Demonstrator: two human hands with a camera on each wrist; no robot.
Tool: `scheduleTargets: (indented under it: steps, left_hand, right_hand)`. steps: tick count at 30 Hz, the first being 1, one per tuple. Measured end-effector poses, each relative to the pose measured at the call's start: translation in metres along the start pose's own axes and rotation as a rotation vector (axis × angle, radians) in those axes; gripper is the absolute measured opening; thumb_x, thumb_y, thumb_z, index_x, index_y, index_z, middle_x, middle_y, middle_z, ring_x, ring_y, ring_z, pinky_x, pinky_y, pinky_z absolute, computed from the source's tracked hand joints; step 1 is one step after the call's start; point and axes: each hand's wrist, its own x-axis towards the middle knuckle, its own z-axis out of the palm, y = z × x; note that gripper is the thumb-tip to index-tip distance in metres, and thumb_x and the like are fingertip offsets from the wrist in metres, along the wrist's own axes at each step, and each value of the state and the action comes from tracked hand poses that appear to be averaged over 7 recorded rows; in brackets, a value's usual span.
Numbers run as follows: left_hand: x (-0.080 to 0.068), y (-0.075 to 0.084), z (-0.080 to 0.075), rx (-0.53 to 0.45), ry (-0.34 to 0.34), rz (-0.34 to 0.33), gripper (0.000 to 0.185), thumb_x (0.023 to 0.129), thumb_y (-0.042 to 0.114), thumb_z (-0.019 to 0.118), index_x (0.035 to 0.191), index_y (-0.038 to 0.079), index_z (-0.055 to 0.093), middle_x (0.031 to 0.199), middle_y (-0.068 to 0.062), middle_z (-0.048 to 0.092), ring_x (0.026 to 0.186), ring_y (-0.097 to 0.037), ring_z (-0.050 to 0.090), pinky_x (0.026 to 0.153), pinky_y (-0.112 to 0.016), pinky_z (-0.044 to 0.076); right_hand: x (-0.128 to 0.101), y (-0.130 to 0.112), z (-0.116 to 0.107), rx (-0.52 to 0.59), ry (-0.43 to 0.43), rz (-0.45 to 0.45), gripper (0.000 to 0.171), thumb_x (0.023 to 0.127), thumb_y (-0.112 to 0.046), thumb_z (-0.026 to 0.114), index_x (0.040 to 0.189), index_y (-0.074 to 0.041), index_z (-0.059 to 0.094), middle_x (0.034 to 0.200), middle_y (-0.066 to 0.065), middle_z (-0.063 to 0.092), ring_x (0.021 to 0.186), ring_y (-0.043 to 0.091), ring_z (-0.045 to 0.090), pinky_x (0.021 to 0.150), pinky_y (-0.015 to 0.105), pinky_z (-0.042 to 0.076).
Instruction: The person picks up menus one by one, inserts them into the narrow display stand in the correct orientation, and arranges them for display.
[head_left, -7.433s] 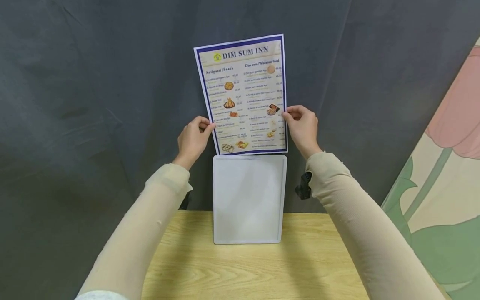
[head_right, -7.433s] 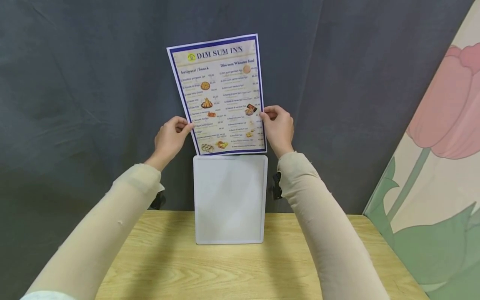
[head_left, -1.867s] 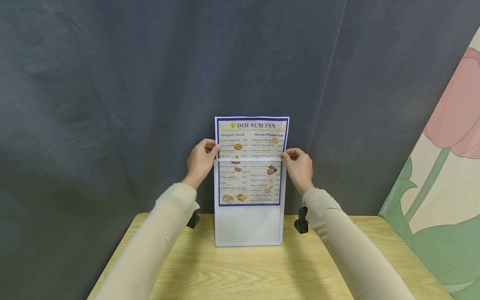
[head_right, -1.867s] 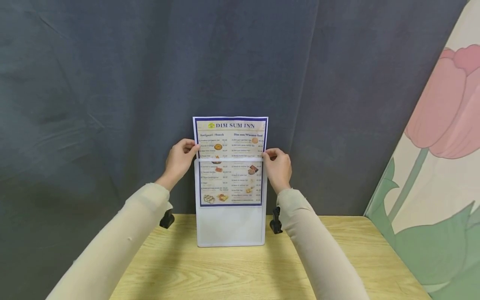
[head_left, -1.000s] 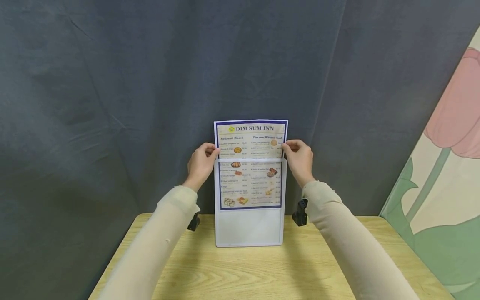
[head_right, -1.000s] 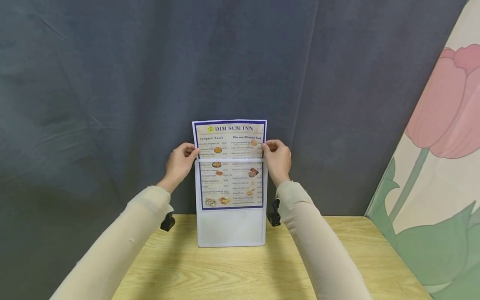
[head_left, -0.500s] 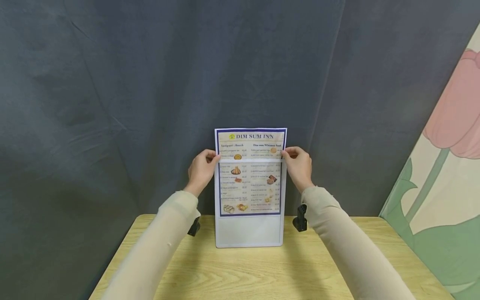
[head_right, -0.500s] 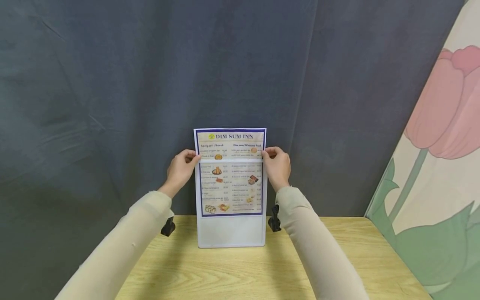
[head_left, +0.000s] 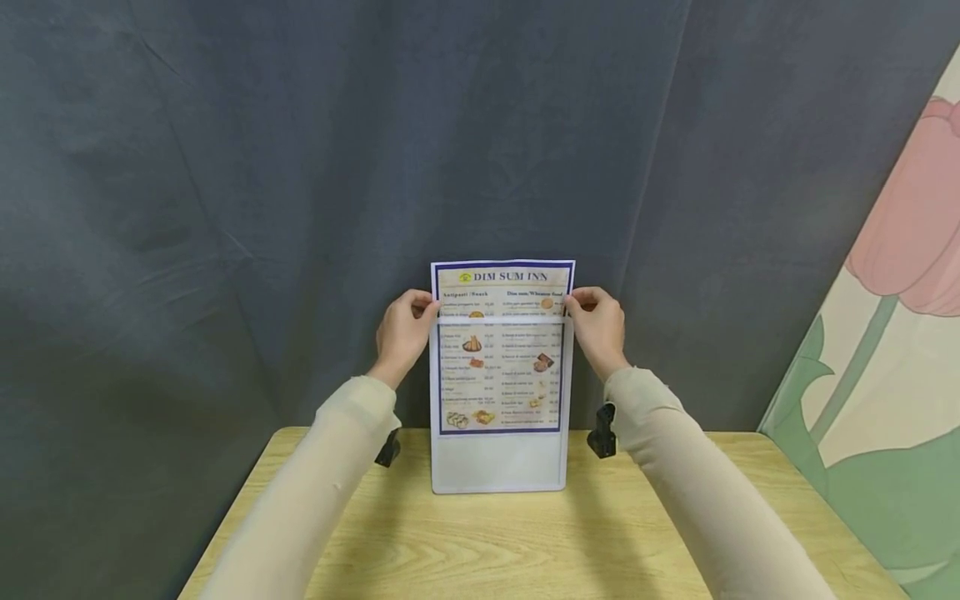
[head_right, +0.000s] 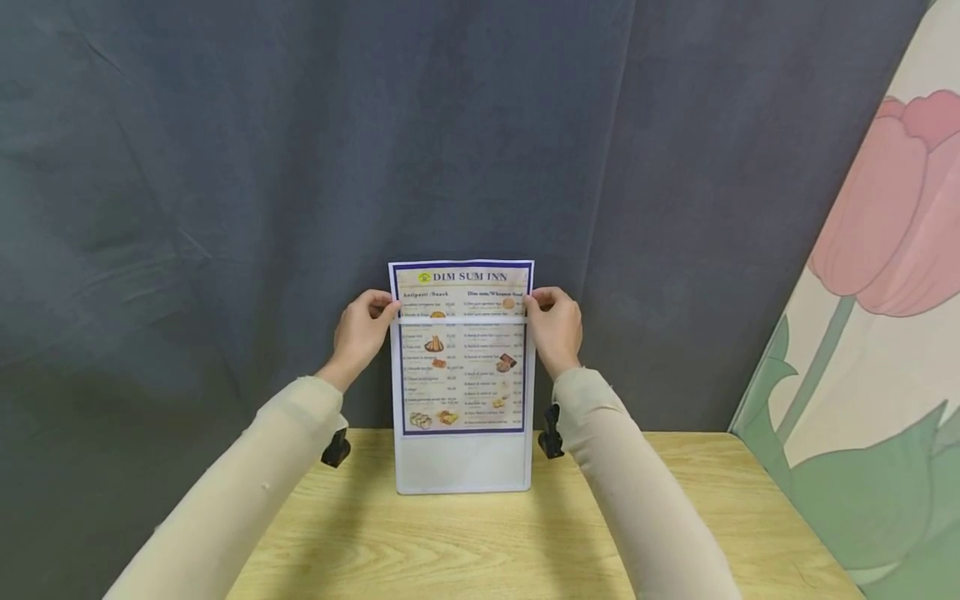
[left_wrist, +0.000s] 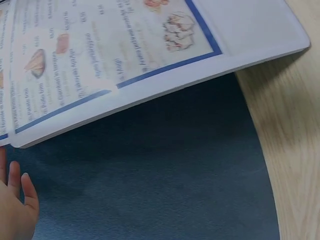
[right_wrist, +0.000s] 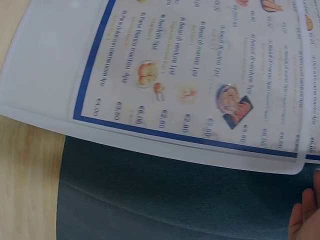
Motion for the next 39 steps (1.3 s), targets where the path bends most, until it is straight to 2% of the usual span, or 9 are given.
scheduleTargets:
  steps: [6,13,31,39]
  left_hand:
    - [0.006,0.012,-0.005,-0.037,0.040,-0.004,0.026,0.098,0.036,0.063,0.114,0.015,0.067,0.101,-0.001,0.068,0.092,-0.018,0.060,0.077,-0.040,0.045]
    - [0.007,0.017,-0.005,-0.074,0.039,-0.016,0.027,0.099,0.036,0.062,0.114,0.014,0.067,0.104,-0.001,0.067,0.093,-0.018,0.059,0.078,-0.039,0.044]
    - [-0.002,0.004,0.004,-0.058,0.004,-0.038,0.026,0.099,0.034,0.062,0.114,0.013,0.068,0.101,-0.004,0.067,0.093,-0.020,0.060,0.081,-0.041,0.044]
    - [-0.007,-0.001,0.007,-0.049,-0.037,-0.061,0.026,0.099,0.034,0.062,0.114,0.013,0.068,0.101,-0.005,0.066,0.091,-0.021,0.060,0.080,-0.040,0.043]
  right_hand:
    - [0.004,-0.008,-0.002,0.049,0.043,-0.044,0.027,0.099,-0.025,0.064,0.114,-0.003,0.066,0.108,0.012,0.066,0.096,0.022,0.060,0.081,0.033,0.045]
    - [0.005,-0.011,-0.001,0.071,0.071,-0.046,0.027,0.098,-0.026,0.065,0.113,-0.005,0.067,0.107,0.011,0.067,0.095,0.021,0.060,0.079,0.031,0.045]
    - [-0.005,0.002,0.002,0.041,0.034,-0.006,0.028,0.098,-0.030,0.064,0.110,-0.005,0.067,0.106,0.012,0.067,0.095,0.023,0.059,0.079,0.034,0.043]
    - [-0.009,0.008,0.001,-0.013,-0.027,0.034,0.028,0.100,-0.028,0.061,0.111,-0.003,0.066,0.109,0.014,0.066,0.097,0.028,0.059,0.084,0.039,0.044]
